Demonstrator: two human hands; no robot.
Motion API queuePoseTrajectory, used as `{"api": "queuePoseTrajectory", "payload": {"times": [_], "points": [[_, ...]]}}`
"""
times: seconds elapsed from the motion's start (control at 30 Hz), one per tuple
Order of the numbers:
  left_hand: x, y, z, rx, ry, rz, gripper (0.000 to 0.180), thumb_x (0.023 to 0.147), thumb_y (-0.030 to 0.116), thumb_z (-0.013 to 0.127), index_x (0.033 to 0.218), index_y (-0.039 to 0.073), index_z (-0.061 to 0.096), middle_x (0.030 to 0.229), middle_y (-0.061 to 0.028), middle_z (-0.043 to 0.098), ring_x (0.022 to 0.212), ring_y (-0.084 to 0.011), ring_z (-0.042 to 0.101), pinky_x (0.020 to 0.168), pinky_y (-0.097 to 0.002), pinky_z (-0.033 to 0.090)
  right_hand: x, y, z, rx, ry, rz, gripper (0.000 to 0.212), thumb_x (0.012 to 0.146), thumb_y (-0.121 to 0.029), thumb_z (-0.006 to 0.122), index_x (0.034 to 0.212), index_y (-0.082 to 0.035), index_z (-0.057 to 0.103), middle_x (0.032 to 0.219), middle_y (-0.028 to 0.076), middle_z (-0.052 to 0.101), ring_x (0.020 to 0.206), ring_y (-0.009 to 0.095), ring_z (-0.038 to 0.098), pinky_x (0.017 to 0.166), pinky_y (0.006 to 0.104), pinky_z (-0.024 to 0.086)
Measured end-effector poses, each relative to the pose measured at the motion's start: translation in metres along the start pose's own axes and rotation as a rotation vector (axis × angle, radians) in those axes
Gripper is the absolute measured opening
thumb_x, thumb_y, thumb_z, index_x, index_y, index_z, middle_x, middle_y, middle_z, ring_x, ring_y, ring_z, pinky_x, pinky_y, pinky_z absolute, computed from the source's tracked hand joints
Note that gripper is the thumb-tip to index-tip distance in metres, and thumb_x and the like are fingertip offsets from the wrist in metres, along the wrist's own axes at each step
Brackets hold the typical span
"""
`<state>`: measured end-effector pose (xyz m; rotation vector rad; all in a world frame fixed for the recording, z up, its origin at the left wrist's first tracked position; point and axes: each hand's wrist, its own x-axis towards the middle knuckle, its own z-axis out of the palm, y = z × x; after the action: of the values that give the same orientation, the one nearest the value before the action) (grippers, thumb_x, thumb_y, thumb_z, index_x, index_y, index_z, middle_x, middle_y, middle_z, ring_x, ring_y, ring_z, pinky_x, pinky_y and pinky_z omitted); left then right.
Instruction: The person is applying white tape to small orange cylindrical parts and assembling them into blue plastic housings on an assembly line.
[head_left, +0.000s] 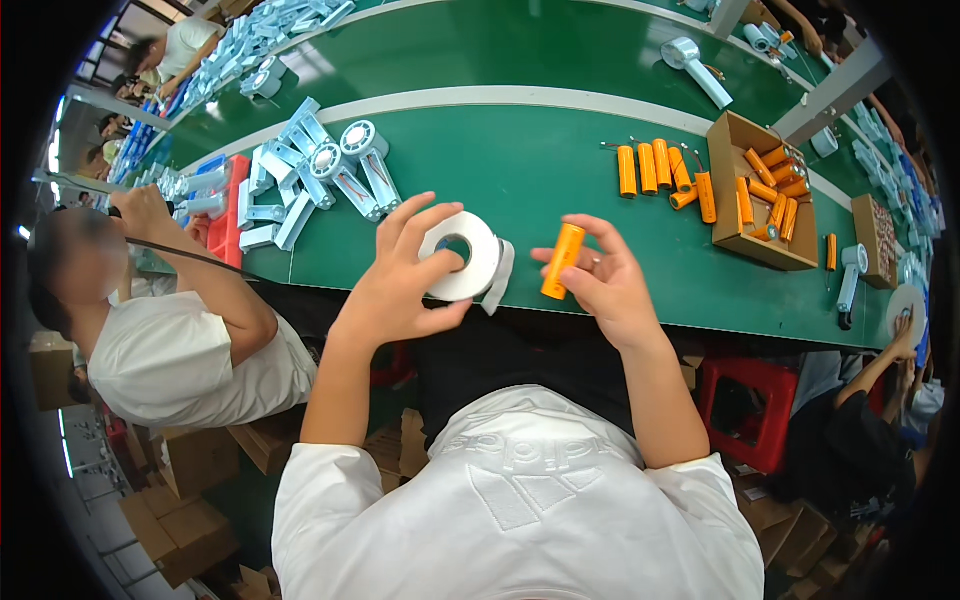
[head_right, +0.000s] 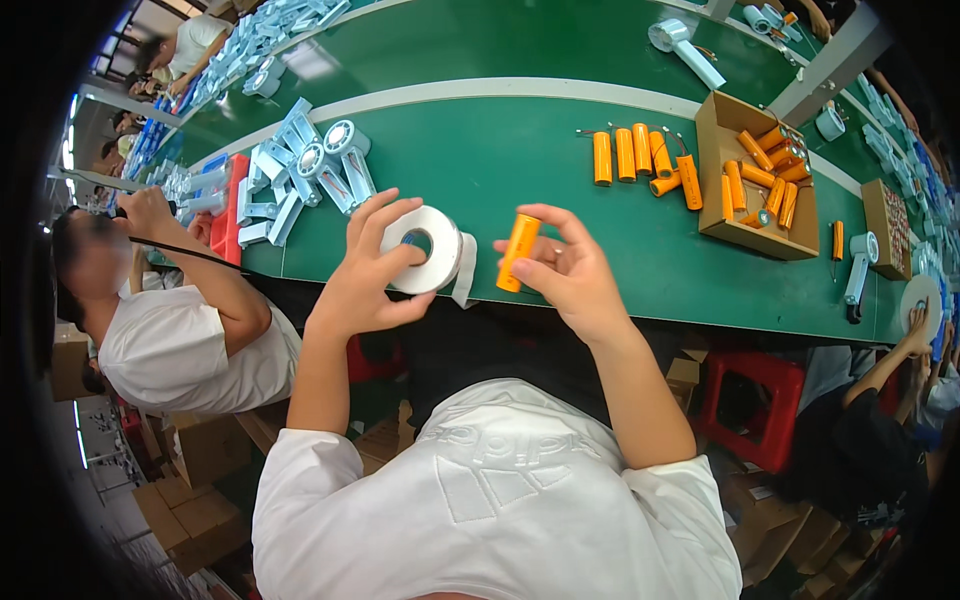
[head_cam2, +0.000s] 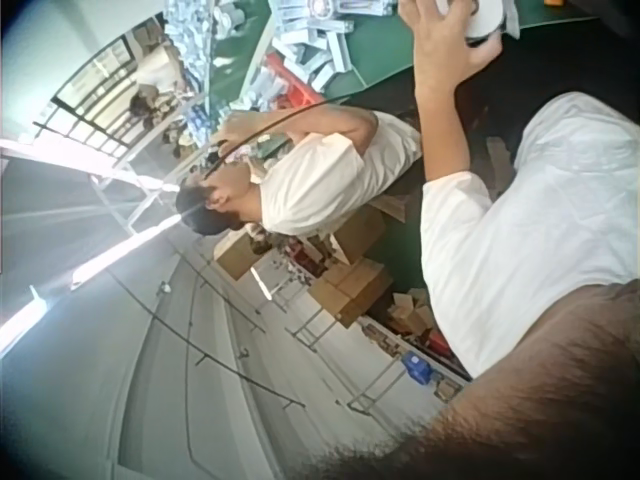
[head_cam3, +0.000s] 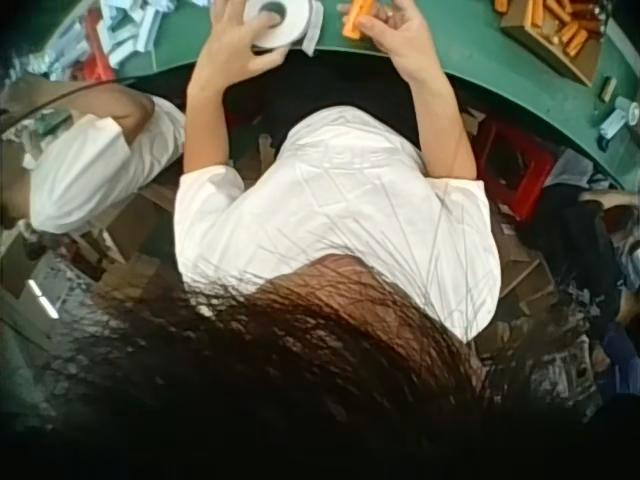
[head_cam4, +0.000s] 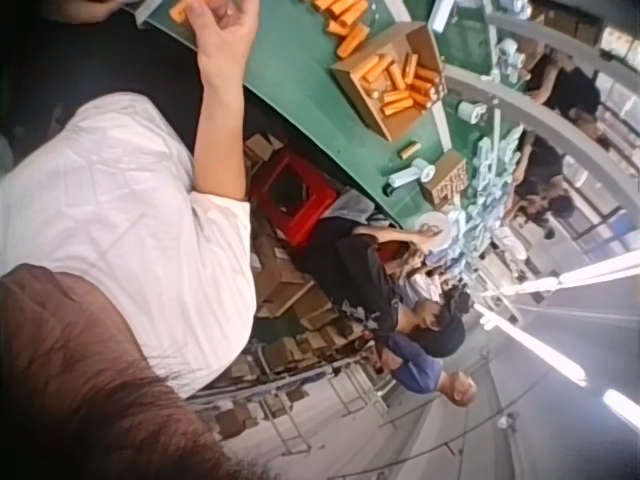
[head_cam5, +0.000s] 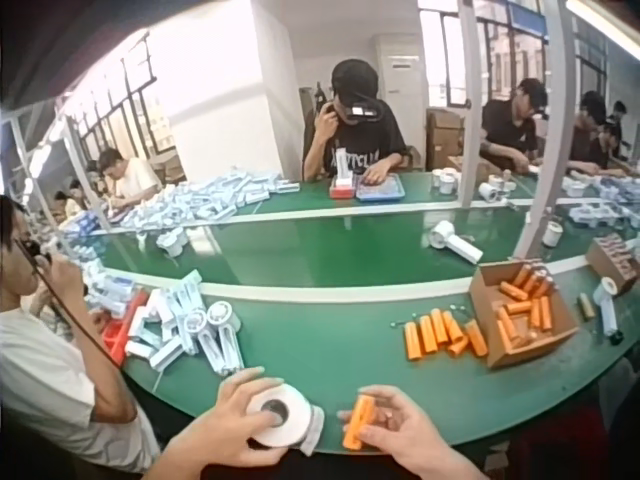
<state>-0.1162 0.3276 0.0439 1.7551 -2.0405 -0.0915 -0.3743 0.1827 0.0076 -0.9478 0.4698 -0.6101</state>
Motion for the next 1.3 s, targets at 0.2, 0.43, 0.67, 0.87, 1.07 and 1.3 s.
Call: {"api": "queuePoseTrajectory", "payload": {"times": [0.2, 0.43, 0.67, 0.87, 1.07, 1.3], "points": [[0.003, 0.001, 0.013, -0.12, 0.253, 0.141, 0.041, 0.072, 0.028, 0.093, 0.092, 0.007, 0.064, 0.157, -0.0152, 0.052, 0.149, -0.0406, 0.042, 0.122, -0.0519, 0.037, 0.008, 0.009, 0.009, 0.098, -0.152, 0.168, 0.069, 0.093, 0.007, 0.072, 0.156, -0.009, 0.05, 0.111, 0.018, 0.074, 0.087, 0.016, 0.072, 0.062, 0.012, 0.043], [0.011, 0.004, 0.025, 0.087, 0.37, -0.001, 0.048, 0.078, 0.041, 0.091, 0.093, 0.003, 0.064, 0.159, -0.0211, 0.047, 0.144, -0.0436, 0.042, 0.119, -0.0539, 0.036, -0.005, -0.008, 0.021, 0.07, -0.114, 0.079, 0.065, 0.093, 0.004, 0.079, 0.153, -0.005, 0.057, 0.105, 0.013, 0.075, 0.087, 0.012, 0.069, 0.077, 0.0211, 0.055], [0.031, 0.022, 0.049, -0.153, 0.498, -0.215, 0.049, 0.09, 0.042, 0.079, 0.101, -0.003, 0.062, 0.163, -0.0295, 0.036, 0.143, -0.0464, 0.034, 0.119, -0.0576, 0.028, -0.024, 0.019, 0.029, -0.011, -0.128, 0.115, 0.065, 0.091, 0.007, 0.077, 0.152, -0.003, 0.057, 0.107, 0.015, 0.076, 0.089, 0.018, 0.073, 0.081, 0.0263, 0.059], [0.023, 0.024, 0.049, -0.224, 0.433, -0.202, 0.046, 0.088, 0.038, 0.077, 0.106, -0.002, 0.061, 0.164, -0.0284, 0.035, 0.144, -0.0456, 0.034, 0.119, -0.0563, 0.031, -0.041, 0.017, 0.011, -0.029, -0.022, 0.108, 0.069, 0.088, 0.01, 0.077, 0.153, -0.001, 0.056, 0.102, 0.015, 0.077, 0.096, 0.028, 0.079, 0.085, 0.0321, 0.063], [0.011, 0.034, 0.031, 0.037, 0.206, 0.132, 0.038, 0.081, 0.031, 0.076, 0.103, 0.004, 0.059, 0.165, -0.023, 0.037, 0.143, -0.0425, 0.04, 0.118, -0.0503, 0.041, -0.016, -0.074, -0.015, -0.441, -0.103, 0.079, 0.062, 0.083, 0.007, 0.082, 0.143, -0.002, 0.068, 0.084, 0.007, 0.074, 0.066, 0.009, 0.061, 0.064, 0.0181, 0.044], [0.013, 0.035, 0.029, 0.015, 0.106, 0.26, 0.037, 0.075, 0.026, 0.078, 0.101, 0.008, 0.058, 0.165, -0.0201, 0.038, 0.143, -0.0413, 0.042, 0.118, -0.0476, 0.044, -0.004, -0.093, 0.005, -0.596, -0.231, 0.149, 0.054, 0.082, 0.003, 0.085, 0.135, -0.002, 0.074, 0.075, 0.002, 0.071, 0.06, 0.003, 0.048, 0.057, 0.0173, 0.034]]}}
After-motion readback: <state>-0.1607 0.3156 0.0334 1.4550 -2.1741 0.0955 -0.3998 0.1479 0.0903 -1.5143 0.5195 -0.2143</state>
